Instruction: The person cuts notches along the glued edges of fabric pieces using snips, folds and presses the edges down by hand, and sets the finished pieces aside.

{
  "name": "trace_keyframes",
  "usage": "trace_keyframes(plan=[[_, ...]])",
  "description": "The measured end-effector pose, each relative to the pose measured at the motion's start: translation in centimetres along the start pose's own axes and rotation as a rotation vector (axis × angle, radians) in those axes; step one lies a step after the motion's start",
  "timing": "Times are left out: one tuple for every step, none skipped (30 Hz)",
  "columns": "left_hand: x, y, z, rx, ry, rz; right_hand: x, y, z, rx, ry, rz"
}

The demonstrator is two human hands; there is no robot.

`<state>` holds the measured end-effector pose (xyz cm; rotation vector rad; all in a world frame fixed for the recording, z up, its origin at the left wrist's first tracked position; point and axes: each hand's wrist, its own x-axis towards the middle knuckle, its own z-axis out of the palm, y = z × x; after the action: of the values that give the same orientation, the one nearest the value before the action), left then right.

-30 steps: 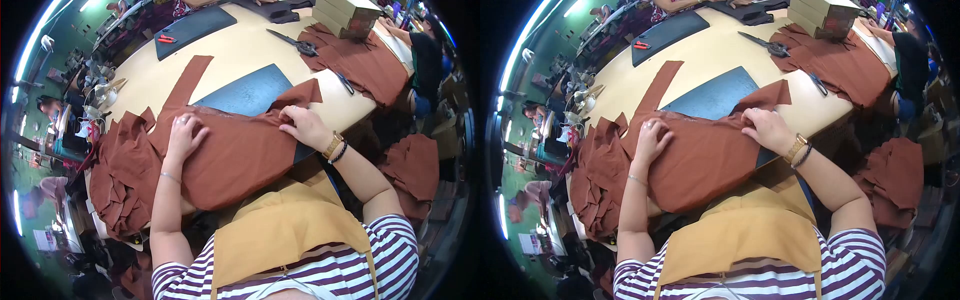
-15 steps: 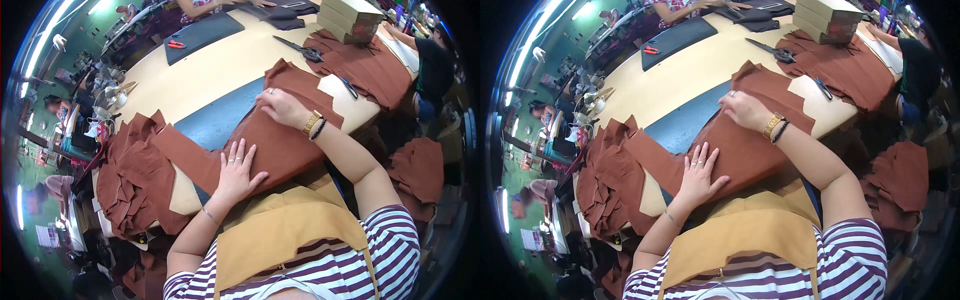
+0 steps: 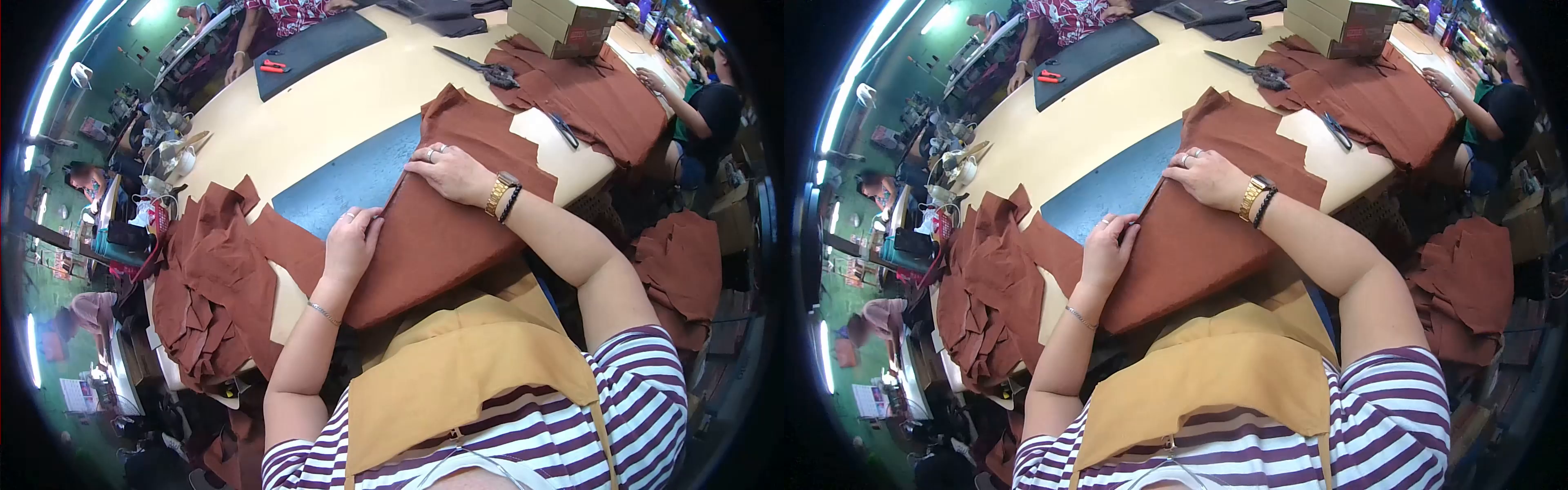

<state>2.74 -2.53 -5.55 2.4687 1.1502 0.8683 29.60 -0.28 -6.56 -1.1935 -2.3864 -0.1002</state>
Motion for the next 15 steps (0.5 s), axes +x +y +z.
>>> trace_keyframes(plan=[[-0.2, 0.1, -0.3, 0.0, -0.001, -0.002, 0.0, 0.0, 0.1, -0.032, -0.008, -0.005], [-0.5, 0.2, -0.4, 0.0, 0.0, -0.004, 0.0, 0.0, 0.1, -0.064, -0.015, -0.011], [-0.7, 0.1, -0.5, 0.011, -0.002, 0.005, 0.1, -0.2, -0.1, -0.098, -0.021, -0.018], [-0.8, 0.0, -0.5, 0.023, -0.002, 0.015, 0.2, -0.3, -0.4, -0.079, -0.088, 0.008], [-0.9, 0.0, -0.5, 0.034, -0.003, 0.027, 0.2, -0.6, -0.6, -0.117, -0.134, 0.016], [-1.0, 0.1, -0.5, 0.056, -0.011, 0.028, 0.3, -1.1, -1.1, -0.157, -0.18, 0.026], [-1.1, 0.2, -0.6, 0.077, -0.021, 0.03, 0.4, -1.4, -1.4, -0.196, -0.227, 0.038], [-1.3, 0.4, -0.6, 0.097, -0.032, 0.033, 0.5, -1.7, -1.5, -0.202, -0.262, 0.041], [-1.4, 0.5, -0.8, 0.091, -0.034, 0.03, 0.6, -1.8, -1.6, -0.209, -0.299, 0.044], [-1.5, 0.7, -1.0, 0.084, -0.035, 0.027, 0.6, -1.9, -1.6, -0.217, -0.335, 0.047], [-1.6, 0.7, -1.1, 0.078, -0.035, 0.024, 0.5, -1.8, -1.5, -0.247, -0.319, -0.006], [-1.8, 0.6, -1.1, 0.073, -0.027, 0.022, 0.5, -1.7, -1.3, -0.276, -0.302, -0.059], [-2.0, 0.5, -1.1, 0.068, -0.018, 0.019, 0.6, -1.6, -1.2, -0.306, -0.284, -0.115], [-2.1, 0.4, -1.2, 0.065, -0.008, 0.014, 0.6, -1.6, -1.1, -0.301, -0.318, -0.097], [-2.2, 0.4, -1.2, 0.082, -0.004, 0.018, 0.7, -2.0, -1.2, -0.295, -0.35, -0.078]])
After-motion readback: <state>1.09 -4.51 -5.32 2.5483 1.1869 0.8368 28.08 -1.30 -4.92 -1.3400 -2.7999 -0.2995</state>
